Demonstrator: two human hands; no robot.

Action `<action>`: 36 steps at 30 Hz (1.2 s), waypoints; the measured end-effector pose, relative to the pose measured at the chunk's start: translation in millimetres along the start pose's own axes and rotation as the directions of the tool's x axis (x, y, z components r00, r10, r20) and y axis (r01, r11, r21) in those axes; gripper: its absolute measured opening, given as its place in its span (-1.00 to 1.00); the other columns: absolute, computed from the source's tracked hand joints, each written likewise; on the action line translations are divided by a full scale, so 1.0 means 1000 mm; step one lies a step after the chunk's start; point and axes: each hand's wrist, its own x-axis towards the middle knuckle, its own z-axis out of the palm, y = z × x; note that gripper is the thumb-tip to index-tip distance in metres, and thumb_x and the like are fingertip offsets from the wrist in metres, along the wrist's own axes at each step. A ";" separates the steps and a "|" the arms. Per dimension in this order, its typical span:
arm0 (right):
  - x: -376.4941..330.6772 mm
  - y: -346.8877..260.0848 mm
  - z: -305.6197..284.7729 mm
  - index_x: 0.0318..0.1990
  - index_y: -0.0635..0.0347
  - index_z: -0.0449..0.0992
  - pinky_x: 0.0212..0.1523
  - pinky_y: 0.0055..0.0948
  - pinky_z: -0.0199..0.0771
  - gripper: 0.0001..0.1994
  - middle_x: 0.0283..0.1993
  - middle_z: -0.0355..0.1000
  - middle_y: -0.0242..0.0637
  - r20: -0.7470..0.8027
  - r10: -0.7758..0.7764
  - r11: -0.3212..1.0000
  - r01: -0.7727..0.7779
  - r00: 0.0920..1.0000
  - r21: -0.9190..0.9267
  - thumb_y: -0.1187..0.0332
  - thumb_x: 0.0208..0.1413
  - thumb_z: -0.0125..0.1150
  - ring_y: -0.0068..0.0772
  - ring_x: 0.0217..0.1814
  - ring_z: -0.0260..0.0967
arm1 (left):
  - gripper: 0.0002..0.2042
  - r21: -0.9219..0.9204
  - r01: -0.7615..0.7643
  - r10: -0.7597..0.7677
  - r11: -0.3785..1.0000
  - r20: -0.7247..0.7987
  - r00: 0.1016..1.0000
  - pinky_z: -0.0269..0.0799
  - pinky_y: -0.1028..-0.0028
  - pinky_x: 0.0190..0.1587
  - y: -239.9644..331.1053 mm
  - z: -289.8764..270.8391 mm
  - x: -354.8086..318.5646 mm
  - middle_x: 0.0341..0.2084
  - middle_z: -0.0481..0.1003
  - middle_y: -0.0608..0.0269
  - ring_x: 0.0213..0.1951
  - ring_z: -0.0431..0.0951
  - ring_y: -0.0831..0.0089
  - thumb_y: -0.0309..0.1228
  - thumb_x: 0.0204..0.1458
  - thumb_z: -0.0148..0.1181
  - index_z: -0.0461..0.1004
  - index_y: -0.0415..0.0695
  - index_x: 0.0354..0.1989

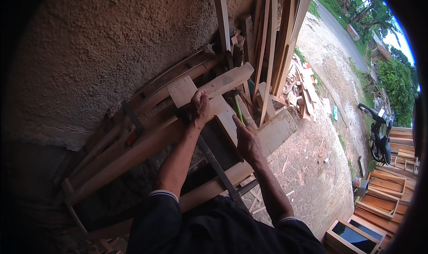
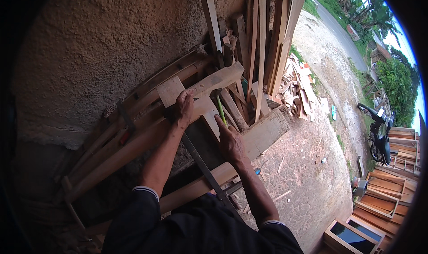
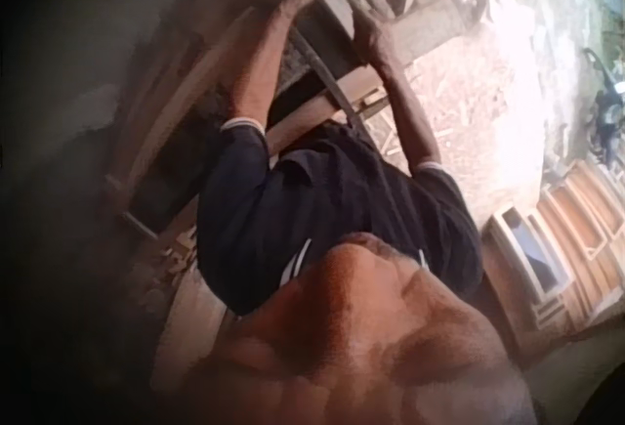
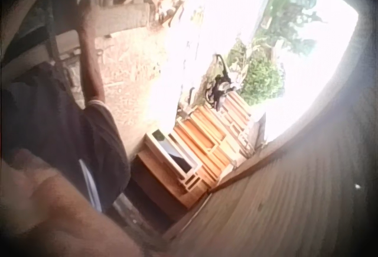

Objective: The person assembles a wooden frame by positioning planks and securing them with nails. They use a hammer to drive nails into the joints and a metal bar clamp to hold the frame together during assembly. The person repeatedly adjusts the frame and hammers nails to ensure stability.

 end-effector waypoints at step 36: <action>0.040 0.001 0.053 -0.10 0.22 0.50 -0.14 -0.25 0.45 -0.77 -0.30 0.50 -0.10 0.002 0.284 0.844 -0.251 0.959 0.473 0.25 0.25 0.19 -0.23 -0.20 0.49 | -0.92 -0.492 0.138 -0.084 0.860 0.132 0.988 0.42 0.58 -0.15 -0.002 0.013 -0.099 -0.34 0.58 0.38 -0.29 0.49 0.65 -0.45 0.23 0.23 0.58 -0.19 -0.23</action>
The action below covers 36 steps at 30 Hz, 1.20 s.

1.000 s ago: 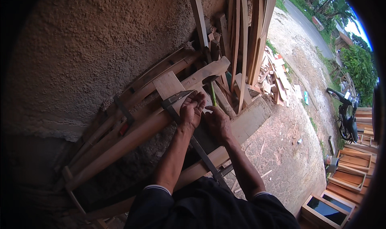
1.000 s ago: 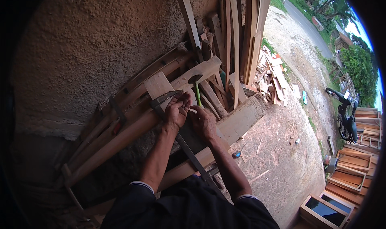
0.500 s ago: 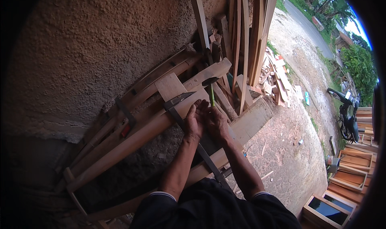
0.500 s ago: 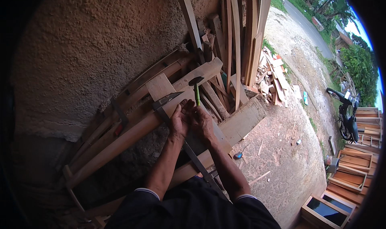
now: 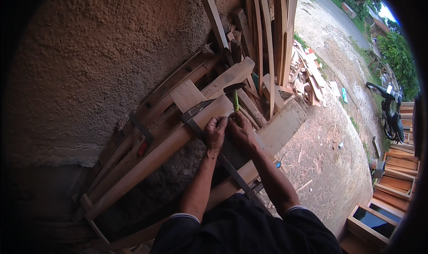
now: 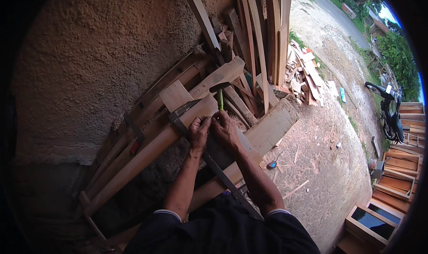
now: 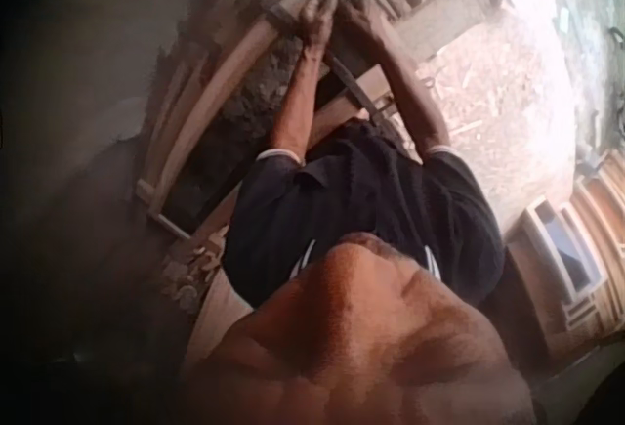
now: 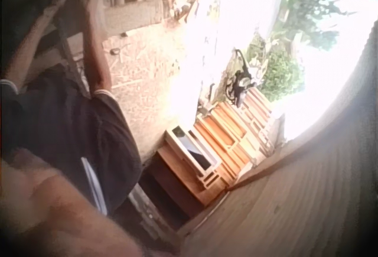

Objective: The person assembles a wooden frame by positioning planks and securing them with nails. They use a hammer to drive nails into the joints and a metal bar clamp to hold the frame together during assembly. The person repeatedly adjusts the frame and hammers nails to ensure stability.

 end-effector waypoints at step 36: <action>-0.048 0.024 -0.051 0.55 -0.12 -0.05 -0.11 0.02 0.44 -0.31 -0.20 0.45 0.10 0.271 -0.091 0.903 0.194 0.958 -0.382 0.46 0.31 0.02 0.18 -0.16 0.49 | -0.84 0.947 -0.228 0.312 0.227 0.151 0.938 0.49 0.14 -0.08 0.012 0.004 0.030 -0.24 0.63 0.17 -0.14 0.61 0.10 -0.32 0.22 0.09 0.57 -0.06 -0.24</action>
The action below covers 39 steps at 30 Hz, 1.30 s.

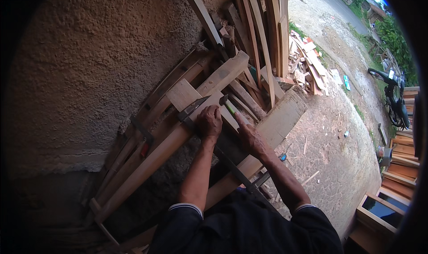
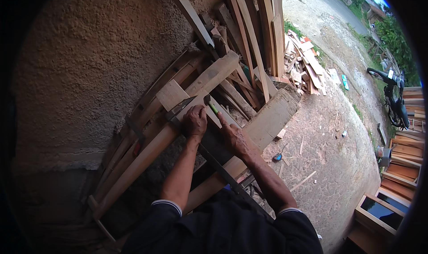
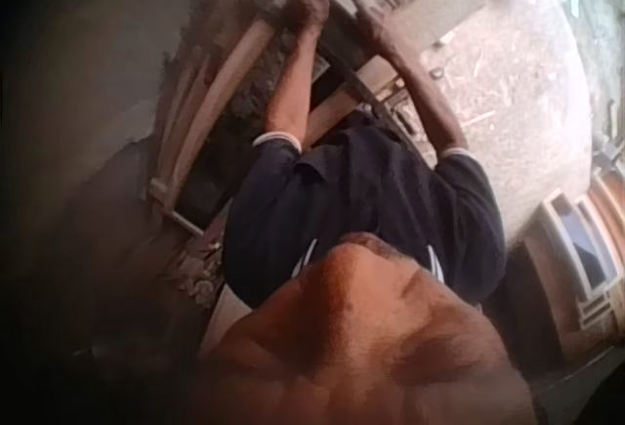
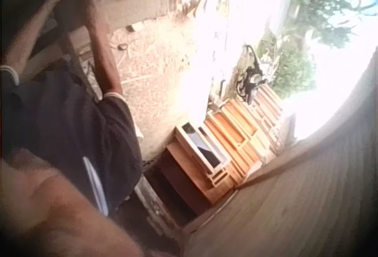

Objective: The person assembles a wooden frame by positioning planks and securing them with nails. They use a hammer to drive nails into the joints and a metal bar clamp to hold the frame together during assembly. The person repeatedly adjusts the frame and hammers nails to ensure stability.

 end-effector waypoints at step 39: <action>-0.004 -0.017 -0.008 0.56 -0.11 -0.08 -0.20 0.03 0.42 -0.28 -0.35 0.39 0.06 0.045 -0.037 0.991 0.042 0.998 -0.128 0.48 0.27 -0.04 0.13 -0.30 0.45 | -0.80 0.299 -0.159 0.157 0.941 0.031 0.987 0.53 0.08 -0.32 -0.053 -0.001 0.064 -0.50 0.60 0.03 -0.37 0.66 0.02 -0.23 0.28 0.09 0.39 -0.08 -0.30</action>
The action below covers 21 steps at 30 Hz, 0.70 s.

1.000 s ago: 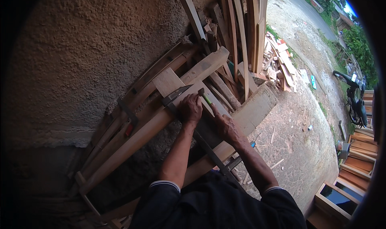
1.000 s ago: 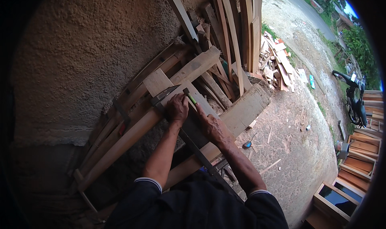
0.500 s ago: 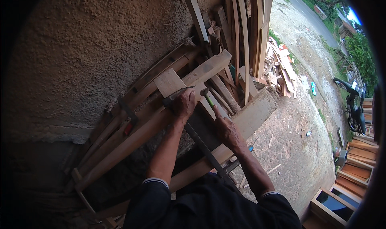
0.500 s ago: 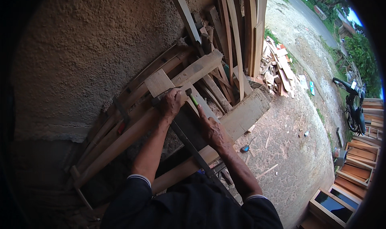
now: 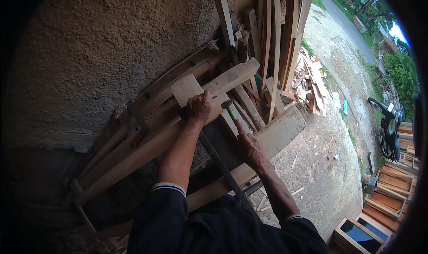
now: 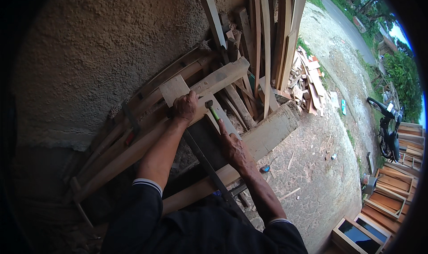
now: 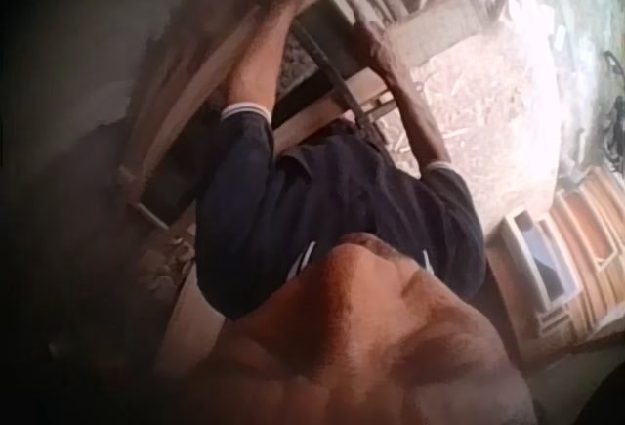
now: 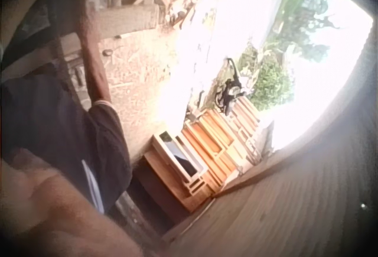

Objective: The person assembles a wooden frame by positioning planks and securing them with nails. They use a hammer to drive nails into the joints and a metal bar clamp to hold the frame together during assembly. The person repeatedly adjusts the frame and hammers nails to ensure stability.

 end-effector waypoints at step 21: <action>0.004 -0.001 -0.002 0.56 -0.08 -0.10 -0.28 0.04 0.44 -0.25 -0.38 0.41 0.06 -0.045 -0.064 0.998 0.063 0.997 -0.007 0.53 0.24 -0.01 0.12 -0.36 0.48 | -0.80 0.016 -0.001 0.002 1.000 -0.017 1.000 0.52 0.06 -0.35 -0.001 0.006 -0.001 -0.52 0.59 0.02 -0.39 0.65 0.01 -0.24 0.27 0.11 0.37 -0.08 -0.29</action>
